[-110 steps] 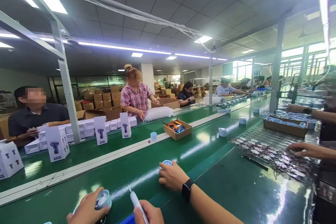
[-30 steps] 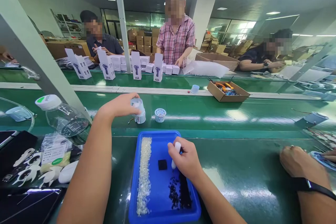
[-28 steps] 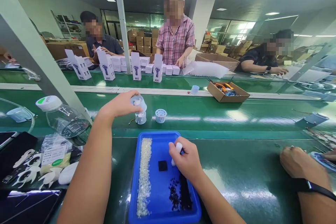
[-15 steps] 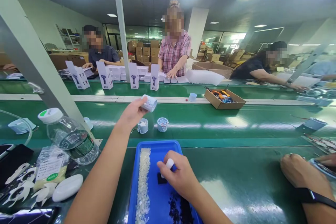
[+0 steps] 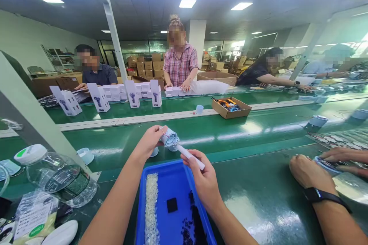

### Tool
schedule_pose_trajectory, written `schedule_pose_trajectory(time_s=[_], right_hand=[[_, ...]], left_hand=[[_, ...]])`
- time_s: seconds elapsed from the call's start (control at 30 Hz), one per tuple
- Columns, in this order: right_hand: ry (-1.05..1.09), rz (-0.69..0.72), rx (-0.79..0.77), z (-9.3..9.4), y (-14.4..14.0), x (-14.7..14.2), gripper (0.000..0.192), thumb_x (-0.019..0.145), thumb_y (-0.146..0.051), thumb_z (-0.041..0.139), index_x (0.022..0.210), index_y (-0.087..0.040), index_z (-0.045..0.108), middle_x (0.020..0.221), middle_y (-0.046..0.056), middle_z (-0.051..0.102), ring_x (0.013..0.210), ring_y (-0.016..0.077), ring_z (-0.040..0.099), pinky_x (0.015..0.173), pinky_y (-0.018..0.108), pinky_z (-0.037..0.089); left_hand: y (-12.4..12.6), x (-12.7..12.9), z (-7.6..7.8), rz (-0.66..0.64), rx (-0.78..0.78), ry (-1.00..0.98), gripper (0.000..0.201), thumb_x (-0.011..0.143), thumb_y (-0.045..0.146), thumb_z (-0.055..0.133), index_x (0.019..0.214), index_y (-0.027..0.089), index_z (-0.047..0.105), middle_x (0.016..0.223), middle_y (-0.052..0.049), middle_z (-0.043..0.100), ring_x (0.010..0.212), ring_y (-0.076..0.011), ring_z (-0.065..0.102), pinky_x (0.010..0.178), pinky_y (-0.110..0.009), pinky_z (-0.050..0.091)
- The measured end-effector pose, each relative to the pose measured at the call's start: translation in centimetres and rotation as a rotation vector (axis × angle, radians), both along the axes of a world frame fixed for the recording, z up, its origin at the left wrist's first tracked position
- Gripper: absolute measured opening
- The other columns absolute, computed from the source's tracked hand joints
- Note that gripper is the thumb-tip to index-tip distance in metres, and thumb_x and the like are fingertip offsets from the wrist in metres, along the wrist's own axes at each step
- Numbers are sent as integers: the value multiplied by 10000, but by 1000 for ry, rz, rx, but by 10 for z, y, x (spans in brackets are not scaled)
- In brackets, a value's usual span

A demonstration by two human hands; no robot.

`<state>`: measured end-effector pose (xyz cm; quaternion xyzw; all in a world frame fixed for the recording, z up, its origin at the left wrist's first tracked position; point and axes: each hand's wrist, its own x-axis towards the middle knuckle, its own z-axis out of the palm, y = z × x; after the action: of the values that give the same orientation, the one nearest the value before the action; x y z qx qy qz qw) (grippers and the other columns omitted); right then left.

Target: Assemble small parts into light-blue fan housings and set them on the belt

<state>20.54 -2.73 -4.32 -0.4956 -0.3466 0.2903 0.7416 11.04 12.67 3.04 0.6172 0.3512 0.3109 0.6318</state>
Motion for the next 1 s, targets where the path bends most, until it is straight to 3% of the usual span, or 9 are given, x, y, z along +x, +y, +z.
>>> schedule_pose_trajectory(time_s=[0.47, 0.57, 0.63, 0.7, 0.83, 0.9, 1.0], right_hand=[[24, -1, 6, 2, -2, 2, 338, 838, -473, 554, 1037, -199, 559, 984, 70, 689, 917, 193, 647, 840, 322, 503], [24, -19, -11, 2, -3, 3, 357, 833, -485, 550, 1050, -203, 549, 897, 42, 679, 863, 168, 636, 803, 283, 493], [-20, -42, -52, 2, -3, 3, 376, 837, -491, 533, 1064, -192, 545, 759, 3, 621, 712, 135, 588, 674, 238, 471], [-121, -14, -104, 2, -3, 2, 364, 855, -485, 498, 1034, -175, 563, 651, -35, 510, 569, 99, 457, 540, 209, 383], [-298, 112, -170, 4, -5, -6, 346, 897, -447, 407, 818, -153, 572, 556, -60, 367, 501, 76, 301, 468, 215, 235], [-297, 105, -157, 6, -5, -11, 347, 907, -427, 383, 753, -157, 538, 546, -62, 346, 500, 72, 285, 469, 218, 217], [-221, 101, -97, 8, -2, -14, 341, 914, -419, 367, 727, -167, 500, 557, -62, 333, 508, 70, 275, 469, 216, 208]], left_hand=[[-17, 9, 8, -60, 19, 58, 368, 646, 481, 697, 675, 176, 493, 630, 31, 555, 584, -116, 531, 577, -257, 456], [-23, 13, 9, -64, 31, 91, 347, 662, 466, 680, 670, 178, 486, 637, 27, 563, 582, -114, 528, 545, -234, 424], [-27, 18, 9, -12, 95, 84, 308, 687, 431, 657, 663, 181, 479, 610, 36, 545, 544, -99, 493, 510, -213, 385], [-33, 24, 6, 81, 188, 23, 284, 708, 388, 632, 624, 185, 452, 548, 56, 479, 486, -80, 420, 462, -198, 326], [-51, 38, 3, 366, 326, -153, 409, 704, 357, 623, 506, 190, 306, 479, 76, 271, 436, -62, 262, 412, -204, 220], [-59, 43, 3, 450, 285, -207, 427, 662, 362, 649, 489, 188, 299, 474, 76, 267, 436, -62, 258, 405, -209, 213], [-64, 47, 4, 494, 91, -312, 376, 592, 369, 668, 493, 190, 353, 458, 77, 317, 427, -69, 289, 389, -213, 230]])
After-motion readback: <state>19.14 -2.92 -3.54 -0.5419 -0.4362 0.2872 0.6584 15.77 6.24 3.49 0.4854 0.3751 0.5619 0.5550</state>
